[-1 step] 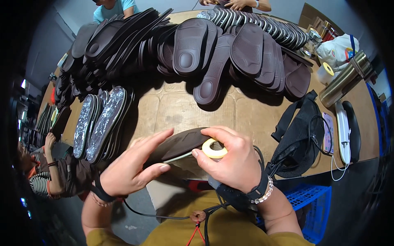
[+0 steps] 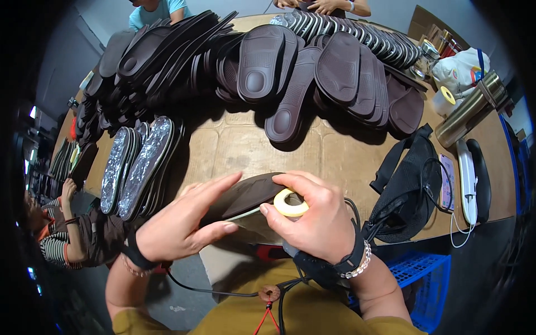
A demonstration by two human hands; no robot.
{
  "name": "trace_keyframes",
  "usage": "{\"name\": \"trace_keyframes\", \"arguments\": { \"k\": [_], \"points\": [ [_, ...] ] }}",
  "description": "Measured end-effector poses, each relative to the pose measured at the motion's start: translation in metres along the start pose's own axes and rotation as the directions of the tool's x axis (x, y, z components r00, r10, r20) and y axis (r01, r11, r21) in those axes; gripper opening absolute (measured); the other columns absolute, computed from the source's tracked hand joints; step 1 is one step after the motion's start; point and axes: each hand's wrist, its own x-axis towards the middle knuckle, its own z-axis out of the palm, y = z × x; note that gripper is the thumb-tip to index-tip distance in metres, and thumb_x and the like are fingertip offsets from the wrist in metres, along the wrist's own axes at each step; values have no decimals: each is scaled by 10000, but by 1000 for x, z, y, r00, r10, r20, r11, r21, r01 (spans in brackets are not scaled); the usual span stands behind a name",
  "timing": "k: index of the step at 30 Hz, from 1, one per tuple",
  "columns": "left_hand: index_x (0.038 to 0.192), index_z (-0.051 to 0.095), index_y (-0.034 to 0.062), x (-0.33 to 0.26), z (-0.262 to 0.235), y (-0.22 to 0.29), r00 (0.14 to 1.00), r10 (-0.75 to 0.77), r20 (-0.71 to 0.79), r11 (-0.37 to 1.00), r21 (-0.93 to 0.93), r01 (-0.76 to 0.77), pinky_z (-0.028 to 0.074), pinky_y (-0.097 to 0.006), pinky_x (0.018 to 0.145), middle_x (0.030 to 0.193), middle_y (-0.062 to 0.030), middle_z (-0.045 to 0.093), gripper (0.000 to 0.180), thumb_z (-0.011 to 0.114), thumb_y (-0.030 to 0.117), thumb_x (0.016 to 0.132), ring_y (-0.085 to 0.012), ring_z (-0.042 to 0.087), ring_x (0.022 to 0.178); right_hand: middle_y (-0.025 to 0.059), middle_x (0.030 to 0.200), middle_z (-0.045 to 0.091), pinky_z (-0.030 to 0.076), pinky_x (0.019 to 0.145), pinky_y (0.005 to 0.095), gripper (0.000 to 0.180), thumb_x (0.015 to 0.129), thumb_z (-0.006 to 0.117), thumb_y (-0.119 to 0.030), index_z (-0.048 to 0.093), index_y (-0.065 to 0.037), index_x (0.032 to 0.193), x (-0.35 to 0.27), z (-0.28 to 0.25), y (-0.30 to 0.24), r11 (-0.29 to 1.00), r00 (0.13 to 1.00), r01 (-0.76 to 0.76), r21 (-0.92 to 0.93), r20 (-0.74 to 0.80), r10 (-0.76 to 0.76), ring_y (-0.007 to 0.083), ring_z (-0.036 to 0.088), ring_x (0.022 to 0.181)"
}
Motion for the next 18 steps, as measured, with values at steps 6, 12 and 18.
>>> {"name": "trace_keyframes", "arguments": {
  "k": [6,12,18],
  "points": [
    [1634,242,-40,43,-8,-19,954,-22,299,987,-147,69,378,-423,1198,1544,-304,473,1067,807,448,872,-371,482,1442,259,1114,720,608,821,393,416,784,863,-159,719,39,1120,3,1,-9,981,984,179,-75,-4,-180,381,762,923],
    [1664,254,34,46,-17,-15,953,4,303,918,-379,116,403,-424,1179,1502,-230,525,1115,833,339,761,-295,540,1373,257,1252,612,560,945,411,591,775,862,-145,624,12,1292,12,-13,-12,950,949,310,-27,75,-307,394,684,1103],
    [1668,281,63,39,-21,-7,950,-3,313,868,-471,158,398,-449,1176,1501,-190,535,1097,824,317,749,-280,537,1369,146,1293,546,525,985,365,734,719,936,-122,585,-44,1360,16,-25,-9,928,940,261,267,146,-307,274,592,1214]
  ]
}}
